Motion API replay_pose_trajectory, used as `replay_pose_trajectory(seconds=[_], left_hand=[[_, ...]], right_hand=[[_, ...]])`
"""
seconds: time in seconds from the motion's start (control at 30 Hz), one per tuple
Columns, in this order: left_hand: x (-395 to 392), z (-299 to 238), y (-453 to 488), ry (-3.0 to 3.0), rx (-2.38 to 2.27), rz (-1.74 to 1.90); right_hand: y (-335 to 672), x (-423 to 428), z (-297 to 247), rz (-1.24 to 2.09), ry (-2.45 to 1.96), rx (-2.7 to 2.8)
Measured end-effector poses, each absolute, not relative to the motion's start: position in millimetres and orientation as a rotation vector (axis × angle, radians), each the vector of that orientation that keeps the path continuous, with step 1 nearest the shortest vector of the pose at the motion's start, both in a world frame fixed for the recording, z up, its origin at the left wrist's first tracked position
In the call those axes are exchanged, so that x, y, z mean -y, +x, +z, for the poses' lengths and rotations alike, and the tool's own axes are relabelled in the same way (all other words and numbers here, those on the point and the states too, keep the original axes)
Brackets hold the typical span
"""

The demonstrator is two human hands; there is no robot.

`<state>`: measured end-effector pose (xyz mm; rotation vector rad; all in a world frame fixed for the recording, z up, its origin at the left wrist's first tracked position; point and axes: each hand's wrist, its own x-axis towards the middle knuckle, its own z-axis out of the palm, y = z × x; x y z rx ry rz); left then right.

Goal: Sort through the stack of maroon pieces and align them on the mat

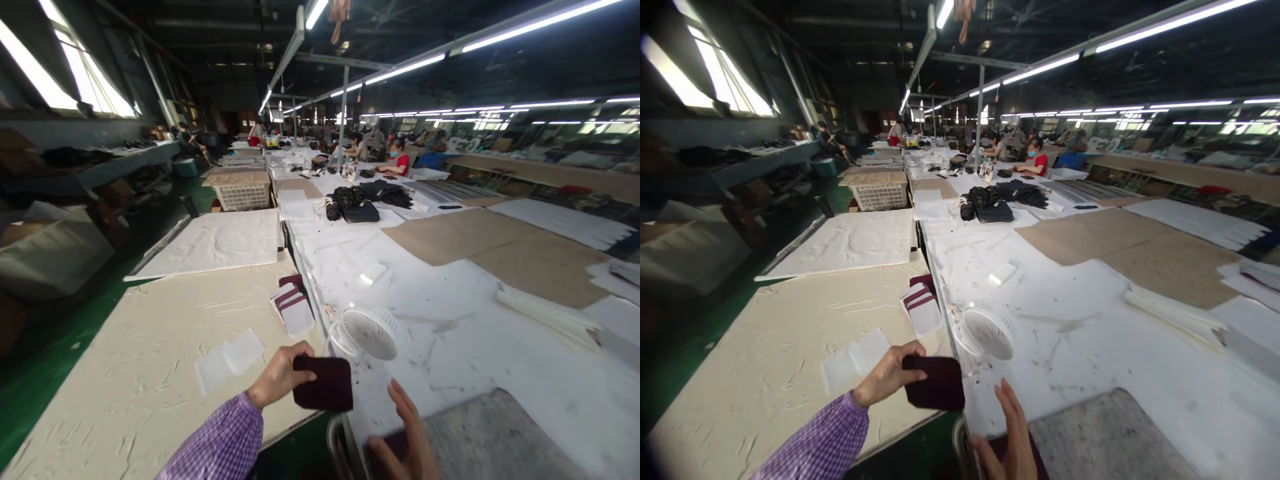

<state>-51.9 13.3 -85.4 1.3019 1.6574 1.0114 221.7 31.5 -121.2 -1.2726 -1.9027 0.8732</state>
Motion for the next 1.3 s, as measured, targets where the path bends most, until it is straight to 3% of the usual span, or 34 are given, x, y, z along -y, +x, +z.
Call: replay_pose_trajectory(seconds=[0.2,0.37,0.53,0.8,1.0,1.3], left_hand=[[38,-50,13,1.275,-1.601,1.031],[79,-29,26,1.265,-1.702,1.031],[107,-17,19,1.210,-1.762,1.091],[121,-35,-70,1.004,-1.753,1.373],[130,-63,-159,0.630,-1.338,1.768],[126,-90,-241,0.557,-1.714,1.895]], right_hand=[[218,-7,-69,0.554,-0.959,1.895],[217,18,-56,0.747,-0.908,1.927],[204,26,-47,1.175,-0.935,2.000],[96,19,-43,1.554,-0.795,2.071],[-8,19,-45,1.693,-0.800,1.835],[-82,11,-37,1.467,-0.883,1.823]])
